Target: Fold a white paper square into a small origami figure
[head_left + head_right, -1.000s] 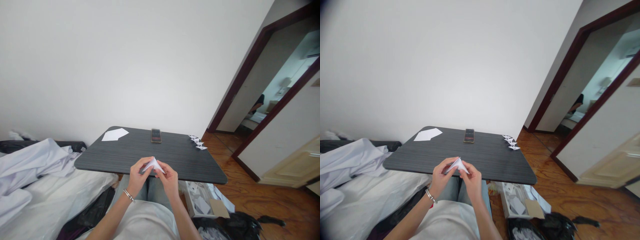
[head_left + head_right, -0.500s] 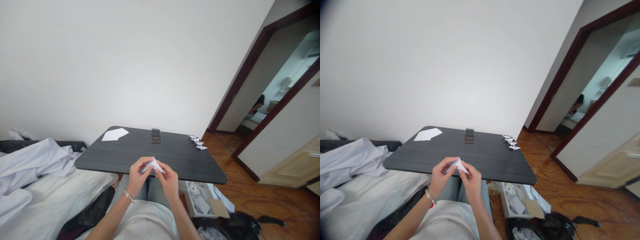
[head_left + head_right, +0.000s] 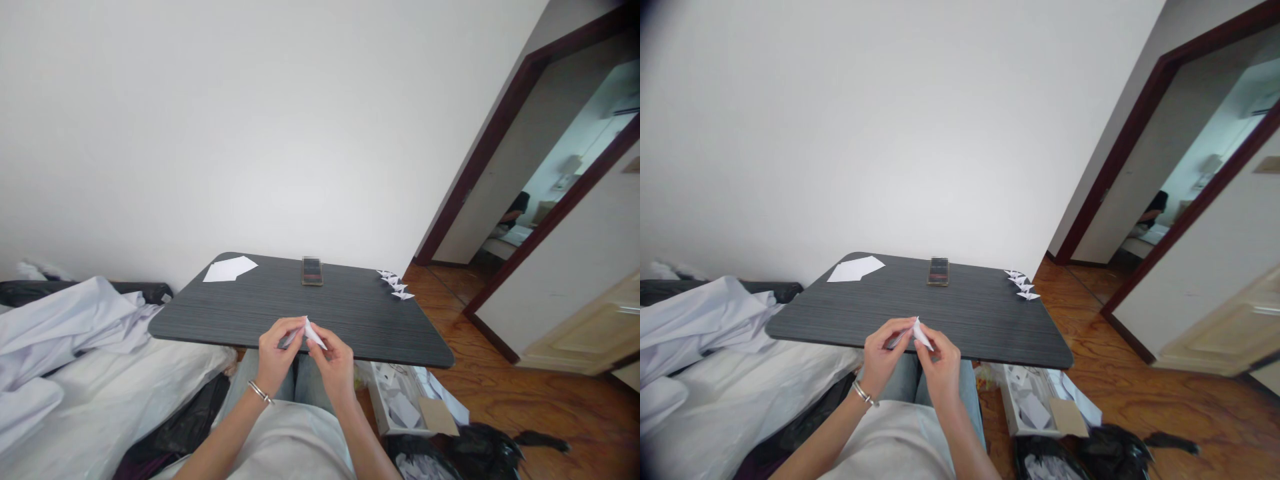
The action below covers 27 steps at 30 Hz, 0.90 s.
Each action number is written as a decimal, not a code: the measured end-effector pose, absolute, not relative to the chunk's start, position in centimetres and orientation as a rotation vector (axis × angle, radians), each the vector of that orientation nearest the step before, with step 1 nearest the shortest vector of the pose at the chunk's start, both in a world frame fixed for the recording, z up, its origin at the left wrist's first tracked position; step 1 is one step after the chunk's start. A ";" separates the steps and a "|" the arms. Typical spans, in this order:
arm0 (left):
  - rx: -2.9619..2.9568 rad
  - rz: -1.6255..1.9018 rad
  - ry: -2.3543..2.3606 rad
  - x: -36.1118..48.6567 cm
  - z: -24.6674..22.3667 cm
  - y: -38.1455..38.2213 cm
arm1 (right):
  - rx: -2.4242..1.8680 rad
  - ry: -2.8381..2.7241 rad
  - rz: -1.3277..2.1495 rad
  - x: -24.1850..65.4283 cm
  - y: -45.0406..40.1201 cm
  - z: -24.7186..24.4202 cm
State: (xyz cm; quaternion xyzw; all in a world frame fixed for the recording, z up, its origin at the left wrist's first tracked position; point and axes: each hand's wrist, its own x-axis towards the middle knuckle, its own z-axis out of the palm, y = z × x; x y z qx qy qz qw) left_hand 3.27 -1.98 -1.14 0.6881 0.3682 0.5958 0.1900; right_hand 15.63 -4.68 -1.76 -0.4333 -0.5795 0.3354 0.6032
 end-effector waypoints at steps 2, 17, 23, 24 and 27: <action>1.985 1.675 1.025 3.1 -1.1 -1.9 | -1.012 -1.329 0.753 15.6 -4.6 -1.9; 1.955 1.496 1.021 3.0 -0.4 -1.8 | -1.028 -1.384 0.682 16.0 -4.2 -1.8; 1.899 1.487 1.025 3.1 -0.8 -1.8 | -1.039 -1.512 0.599 16.2 -4.4 -1.3; 1.893 1.480 1.021 3.1 -0.8 -1.8 | -1.043 -1.526 0.586 16.3 -4.4 -1.2; 1.873 1.456 0.993 3.1 -0.9 -1.7 | -1.054 -1.562 0.557 16.4 -4.4 -1.2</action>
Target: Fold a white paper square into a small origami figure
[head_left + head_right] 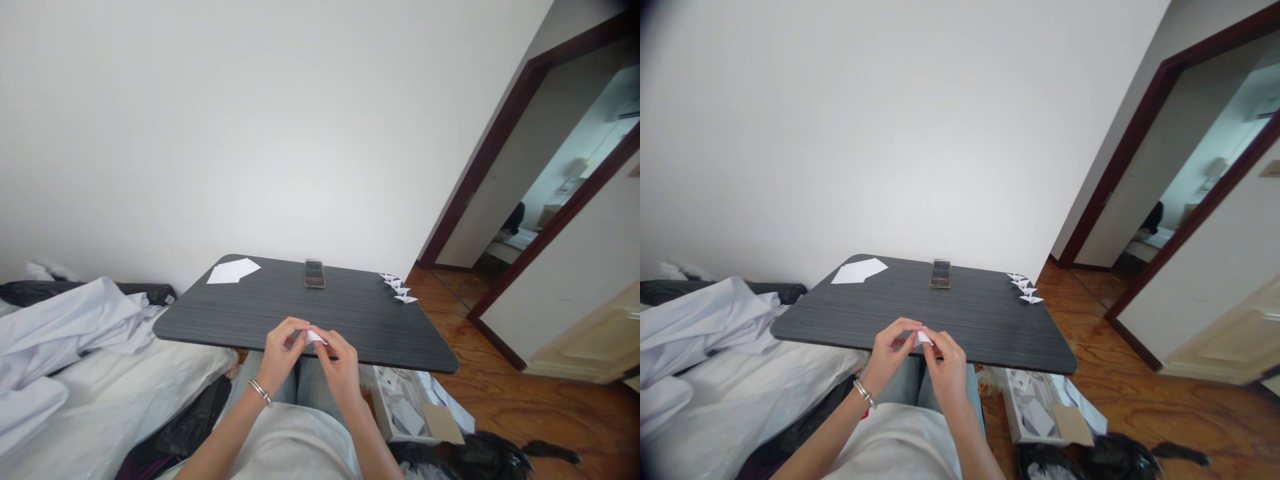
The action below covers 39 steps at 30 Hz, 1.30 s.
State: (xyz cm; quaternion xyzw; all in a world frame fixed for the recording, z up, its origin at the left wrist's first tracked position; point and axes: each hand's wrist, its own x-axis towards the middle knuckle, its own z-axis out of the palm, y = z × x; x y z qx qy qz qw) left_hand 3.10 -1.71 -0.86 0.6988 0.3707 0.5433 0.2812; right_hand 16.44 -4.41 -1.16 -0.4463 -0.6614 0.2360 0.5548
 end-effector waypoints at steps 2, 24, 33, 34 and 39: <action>1.844 1.430 0.970 3.1 -0.9 -1.6 | -1.063 -1.581 0.530 16.5 -4.3 -1.3; 1.333 1.244 0.896 3.3 -1.6 -0.8 | -1.143 -1.777 0.210 17.4 -3.6 -2.3; 1.290 1.260 0.860 3.1 -2.3 -0.3 | -1.105 -1.759 0.220 17.1 -3.8 -1.9; 1.292 1.257 0.861 3.1 -2.3 -0.3 | -1.103 -1.757 0.219 17.1 -3.8 -1.9; 1.361 1.262 0.887 3.1 -2.2 -0.3 | -1.117 -1.770 0.180 17.0 -3.9 -2.0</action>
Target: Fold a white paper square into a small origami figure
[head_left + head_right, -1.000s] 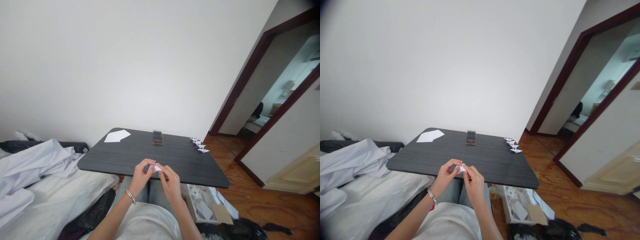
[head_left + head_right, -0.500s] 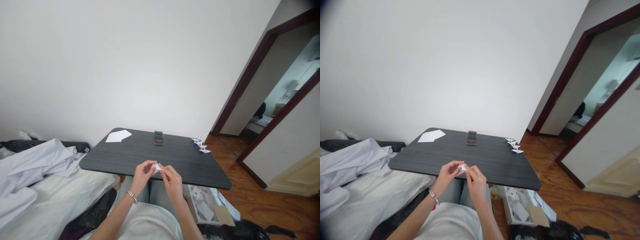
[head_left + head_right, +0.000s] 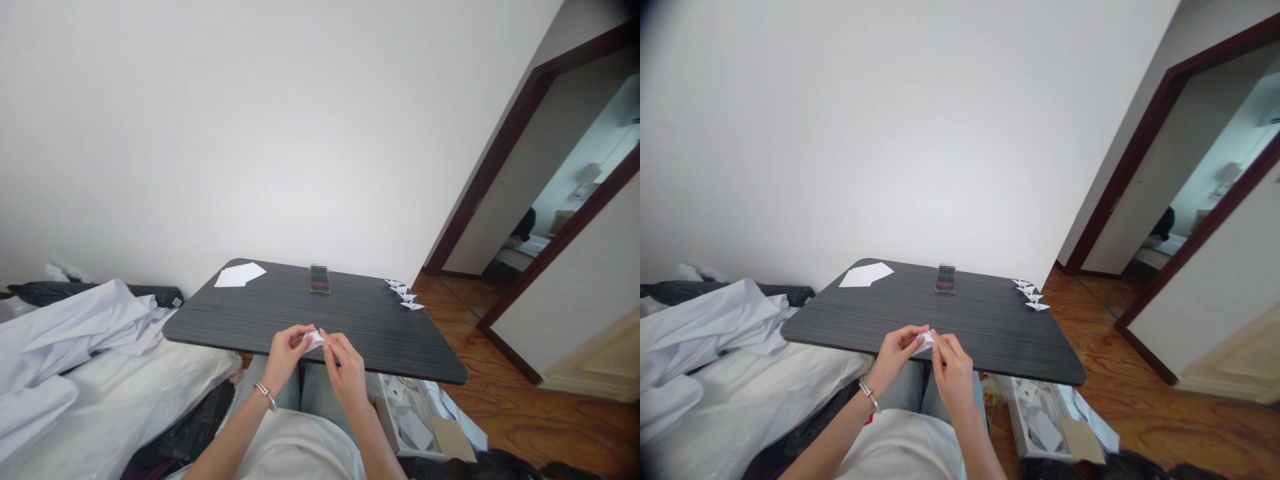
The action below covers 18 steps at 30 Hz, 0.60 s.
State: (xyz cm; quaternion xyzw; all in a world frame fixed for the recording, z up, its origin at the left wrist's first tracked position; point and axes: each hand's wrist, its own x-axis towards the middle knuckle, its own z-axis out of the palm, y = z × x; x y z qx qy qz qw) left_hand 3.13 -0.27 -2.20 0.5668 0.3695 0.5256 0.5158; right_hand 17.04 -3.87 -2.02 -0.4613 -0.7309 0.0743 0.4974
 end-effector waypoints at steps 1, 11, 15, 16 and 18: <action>1.396 1.267 0.906 3.2 -2.1 -0.3 | -1.119 -1.772 0.167 17.0 -3.8 -2.1; 1.737 1.271 1.144 3.5 -2.1 -0.8 | -1.079 -1.742 0.158 17.0 -3.5 -2.4; 1.735 1.290 1.151 3.5 -2.1 -0.9 | -1.092 -1.716 0.180 17.0 -3.4 -2.4; 1.712 1.300 1.132 3.5 -2.1 -0.9 | -1.096 -1.704 0.185 17.0 -3.4 -2.5; 1.642 1.317 1.073 3.5 -2.3 -0.8 | -1.096 -1.673 0.200 17.0 -3.4 -2.6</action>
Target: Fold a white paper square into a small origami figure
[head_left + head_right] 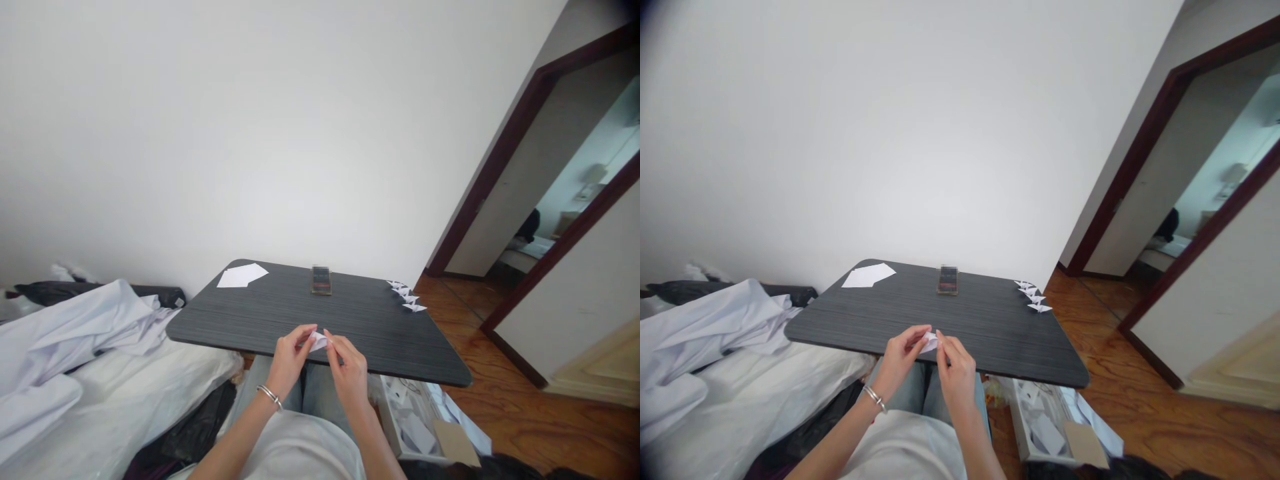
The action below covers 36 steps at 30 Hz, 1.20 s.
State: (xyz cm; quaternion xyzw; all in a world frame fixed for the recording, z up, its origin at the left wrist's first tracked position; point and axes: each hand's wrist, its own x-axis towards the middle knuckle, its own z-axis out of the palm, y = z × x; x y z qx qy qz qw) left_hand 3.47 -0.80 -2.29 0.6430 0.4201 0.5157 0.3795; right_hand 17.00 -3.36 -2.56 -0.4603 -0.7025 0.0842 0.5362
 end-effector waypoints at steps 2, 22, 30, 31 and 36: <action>1.557 1.329 1.008 3.5 -2.6 -0.7 | -1.092 -1.631 0.233 17.0 -3.3 -2.7; 1.500 0.931 0.948 3.6 -2.2 -1.5 | -1.085 -1.480 0.337 17.1 -3.2 -3.2; 1.690 0.959 1.076 3.5 -1.5 -1.8 | -1.086 -1.549 0.297 17.0 -3.1 -2.8; 1.713 0.962 1.098 3.6 -1.4 -1.9 | -1.083 -1.556 0.295 16.9 -3.2 -2.7; 1.848 0.982 1.191 3.5 -1.0 -2.0 | -1.060 -1.572 0.301 16.7 -3.2 -2.6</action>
